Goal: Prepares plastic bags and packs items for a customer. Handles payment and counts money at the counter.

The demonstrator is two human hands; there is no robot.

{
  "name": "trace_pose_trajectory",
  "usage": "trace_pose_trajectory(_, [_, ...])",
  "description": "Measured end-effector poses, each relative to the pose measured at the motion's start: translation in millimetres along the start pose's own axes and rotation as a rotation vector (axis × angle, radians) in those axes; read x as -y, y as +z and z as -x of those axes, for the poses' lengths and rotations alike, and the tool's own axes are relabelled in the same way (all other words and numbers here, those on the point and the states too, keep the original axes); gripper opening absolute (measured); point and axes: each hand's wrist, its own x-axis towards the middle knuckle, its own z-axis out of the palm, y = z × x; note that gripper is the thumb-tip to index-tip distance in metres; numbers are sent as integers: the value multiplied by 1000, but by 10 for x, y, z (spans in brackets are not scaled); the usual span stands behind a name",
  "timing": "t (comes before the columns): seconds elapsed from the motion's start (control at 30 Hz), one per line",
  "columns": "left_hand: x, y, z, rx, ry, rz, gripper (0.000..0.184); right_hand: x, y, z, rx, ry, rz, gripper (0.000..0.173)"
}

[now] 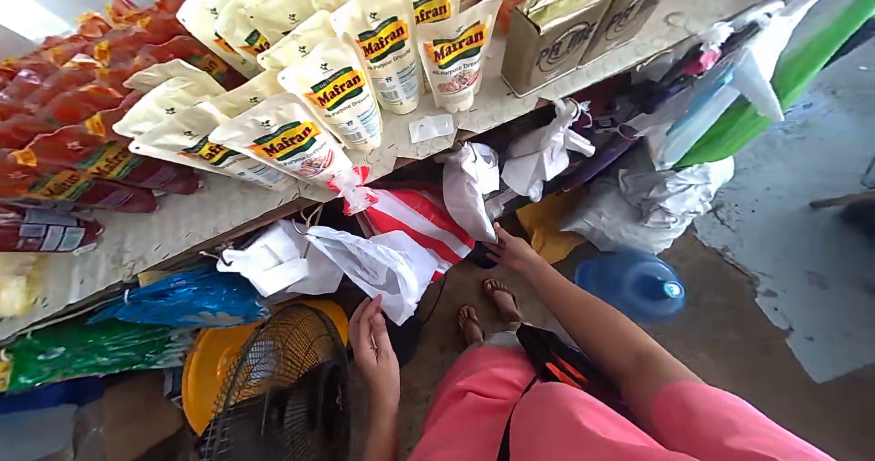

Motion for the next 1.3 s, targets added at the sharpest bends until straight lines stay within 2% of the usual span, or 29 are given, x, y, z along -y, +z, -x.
trace_pose_trajectory(0.13, [-71, -78, 9, -29, 115, 13, 44, -38, -119, 14, -57, -113, -71, 47])
trace_pose_trajectory(0.23, [-146, -124, -26, -40, 170, -1, 44, -8, -208, 87, -137, -264, -4, 31])
trace_pose_trajectory(0.33, [-188, -127, -91, -34, 258, 3, 39, 47, -253, 232, -199, -428, 123, 25])
trace_pose_trajectory(0.53, [-298, 20, -196, 11, 389, 63, 34, 112, -428, 546, -353, -635, 499, 31])
trace_pose_trajectory(0.63, [-333, 112, -220, 61, 422, 85, 34, 124, -502, 666, -409, -688, 469, 32])
trace_pose_trajectory(0.7, [-351, 181, -227, 93, 440, 110, 35, 150, -510, 751, -438, -704, 330, 38])
trace_pose_trajectory(0.8, [-366, 299, -218, 153, 451, 165, 34, 194, -531, 896, -469, -697, 176, 26])
trace_pose_trajectory(1.03, [-451, 708, -164, 306, 469, 229, 34, 122, -913, 1205, -627, -790, 495, 23])
trace_pose_trajectory(1.13, [-619, 896, -151, 261, 556, 112, 34, 140, -1110, 1414, -666, -796, 515, 24])
trace_pose_trajectory(1.3, [-1052, 1133, -172, 100, 707, -11, 56, 208, -1283, 1831, -688, -955, 480, 25])
